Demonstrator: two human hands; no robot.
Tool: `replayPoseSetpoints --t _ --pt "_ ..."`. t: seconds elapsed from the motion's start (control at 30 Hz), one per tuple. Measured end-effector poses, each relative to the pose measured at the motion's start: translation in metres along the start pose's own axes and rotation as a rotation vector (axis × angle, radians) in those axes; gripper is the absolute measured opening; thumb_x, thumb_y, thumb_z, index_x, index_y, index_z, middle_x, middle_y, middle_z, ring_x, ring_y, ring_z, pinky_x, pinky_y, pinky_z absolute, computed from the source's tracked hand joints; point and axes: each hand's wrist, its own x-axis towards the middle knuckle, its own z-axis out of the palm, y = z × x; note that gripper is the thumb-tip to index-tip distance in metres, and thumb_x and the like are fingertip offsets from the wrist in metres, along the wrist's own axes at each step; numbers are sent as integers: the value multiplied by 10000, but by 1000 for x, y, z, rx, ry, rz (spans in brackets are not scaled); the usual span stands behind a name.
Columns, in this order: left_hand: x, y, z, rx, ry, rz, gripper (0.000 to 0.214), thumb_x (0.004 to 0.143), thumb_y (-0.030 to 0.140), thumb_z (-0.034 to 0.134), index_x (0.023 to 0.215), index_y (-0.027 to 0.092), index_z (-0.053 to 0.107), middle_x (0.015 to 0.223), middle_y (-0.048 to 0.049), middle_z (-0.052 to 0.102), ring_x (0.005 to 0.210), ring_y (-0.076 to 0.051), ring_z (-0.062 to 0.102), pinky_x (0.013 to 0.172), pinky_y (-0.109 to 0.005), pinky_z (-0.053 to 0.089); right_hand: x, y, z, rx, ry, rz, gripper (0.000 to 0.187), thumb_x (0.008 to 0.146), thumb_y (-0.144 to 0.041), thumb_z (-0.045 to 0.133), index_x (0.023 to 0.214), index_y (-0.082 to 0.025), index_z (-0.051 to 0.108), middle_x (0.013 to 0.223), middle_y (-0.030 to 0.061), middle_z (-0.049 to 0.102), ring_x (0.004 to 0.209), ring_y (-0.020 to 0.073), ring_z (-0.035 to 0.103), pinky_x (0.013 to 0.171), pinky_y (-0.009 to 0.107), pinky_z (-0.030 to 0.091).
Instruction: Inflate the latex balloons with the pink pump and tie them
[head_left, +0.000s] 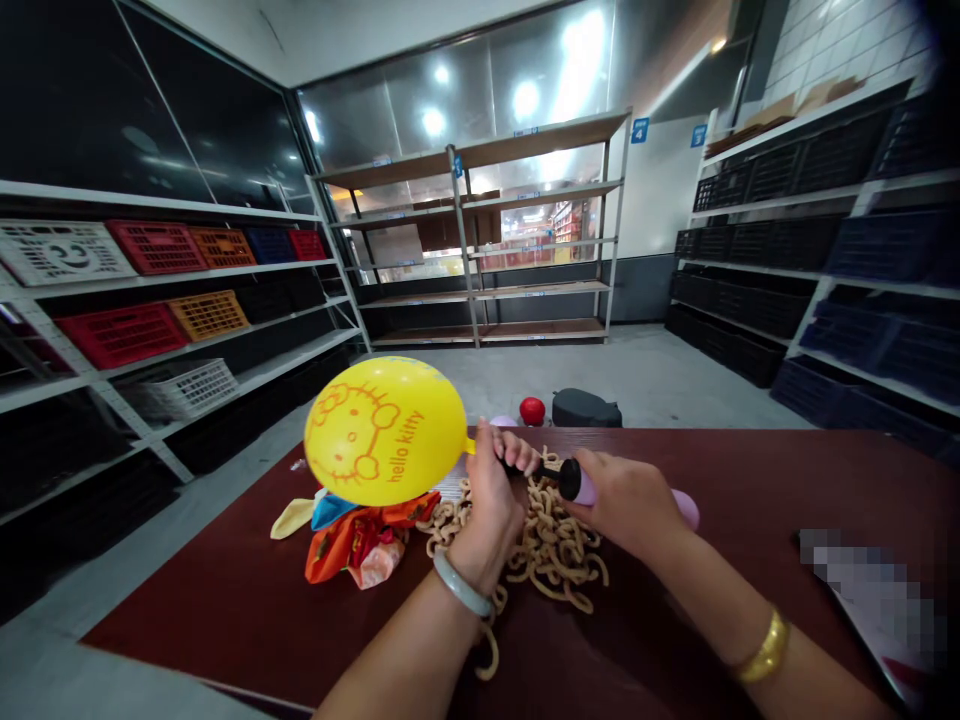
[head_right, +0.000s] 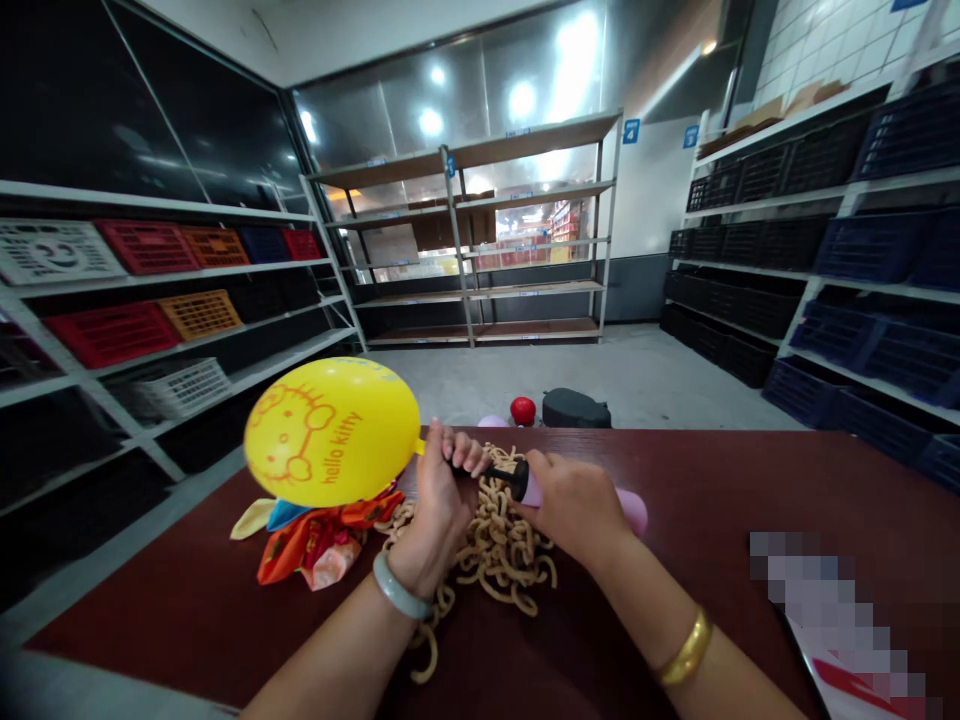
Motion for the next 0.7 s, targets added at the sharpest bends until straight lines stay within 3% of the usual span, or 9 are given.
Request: replayPoseSetpoints --t 0.13,0.33,0.7 --pt "-12 -21 4 37 20 -27 453 875 450 552 574 183 344 453 51 293 387 -84 322 418 -238 270 -2 -11 2 24 -3 6 345 785 -505 601 971 -225 525 862 40 667 754 227 643 591 302 328" --pt "-11 -17 3 68 31 -34 446 869 466 554 585 185 356 459 49 302 395 -95 347 426 -246 289 -1 -11 5 52 -10 2 375 797 -548 572 991 -230 534 884 42 676 759 227 651 585 300 321" --pt "32 64 -19 29 49 111 476 864 415 564 571 193 261 401 67 234 337 -87 278 384 -229 196 7 27 11 35 -51 -10 423 815 -620 495 975 -233 554 941 47 694 824 245 657 624 317 380"
